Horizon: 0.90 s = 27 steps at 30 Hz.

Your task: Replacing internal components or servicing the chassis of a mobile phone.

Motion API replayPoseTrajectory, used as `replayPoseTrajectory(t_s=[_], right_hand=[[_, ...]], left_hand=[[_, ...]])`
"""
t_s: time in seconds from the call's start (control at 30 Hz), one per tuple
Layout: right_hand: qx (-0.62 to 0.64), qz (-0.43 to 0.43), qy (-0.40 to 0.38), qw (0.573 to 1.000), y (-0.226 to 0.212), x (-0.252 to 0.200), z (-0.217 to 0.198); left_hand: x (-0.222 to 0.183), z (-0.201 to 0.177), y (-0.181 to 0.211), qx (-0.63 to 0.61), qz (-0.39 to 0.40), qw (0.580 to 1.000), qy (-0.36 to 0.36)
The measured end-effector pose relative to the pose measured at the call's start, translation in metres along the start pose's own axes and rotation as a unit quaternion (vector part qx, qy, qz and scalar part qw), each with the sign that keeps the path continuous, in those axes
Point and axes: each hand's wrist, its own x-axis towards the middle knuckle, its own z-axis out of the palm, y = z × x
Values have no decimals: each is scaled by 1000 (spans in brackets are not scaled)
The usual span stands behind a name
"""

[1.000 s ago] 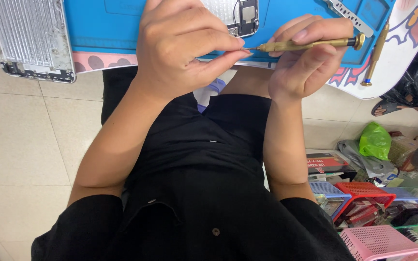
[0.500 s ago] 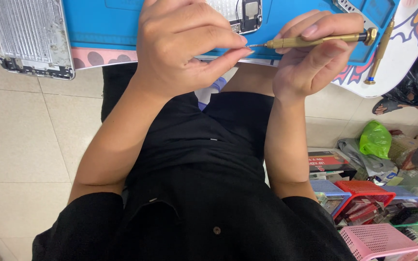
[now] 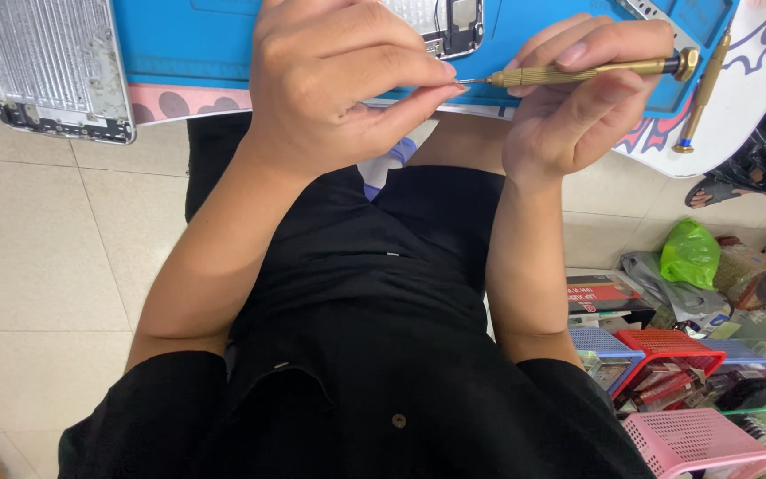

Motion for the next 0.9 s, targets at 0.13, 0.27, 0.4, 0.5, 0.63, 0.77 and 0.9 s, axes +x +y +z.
replayPoseTrajectory(t_s=[0.13, 0.27, 0.4, 0.5, 0.63, 0.77, 0.9], right_hand=[[2, 11, 1, 1000, 0, -2, -2], [2, 9, 4, 1000, 1, -2, -2], [8, 5, 8, 1000, 5, -3, -5], [-22, -17, 21, 999, 2, 2, -1], [-10, 70, -24, 997, -5, 5, -6], [-44, 153, -45, 986, -13, 1, -6], [-79, 136, -90, 983, -16, 3, 10]], left_hand=[[1, -2, 0, -14, -8, 1000, -15], [1, -4, 1, -13, -6, 1000, -16], [-5, -7, -1, -22, -17, 1000, -10], [-4, -20, -2, -39, -25, 998, -44], [-1, -30, 5, -46, -80, 985, -145], [-6, -22, 4, 98, -116, 976, -156], [-13, -16, -4, 99, -126, 971, -176]])
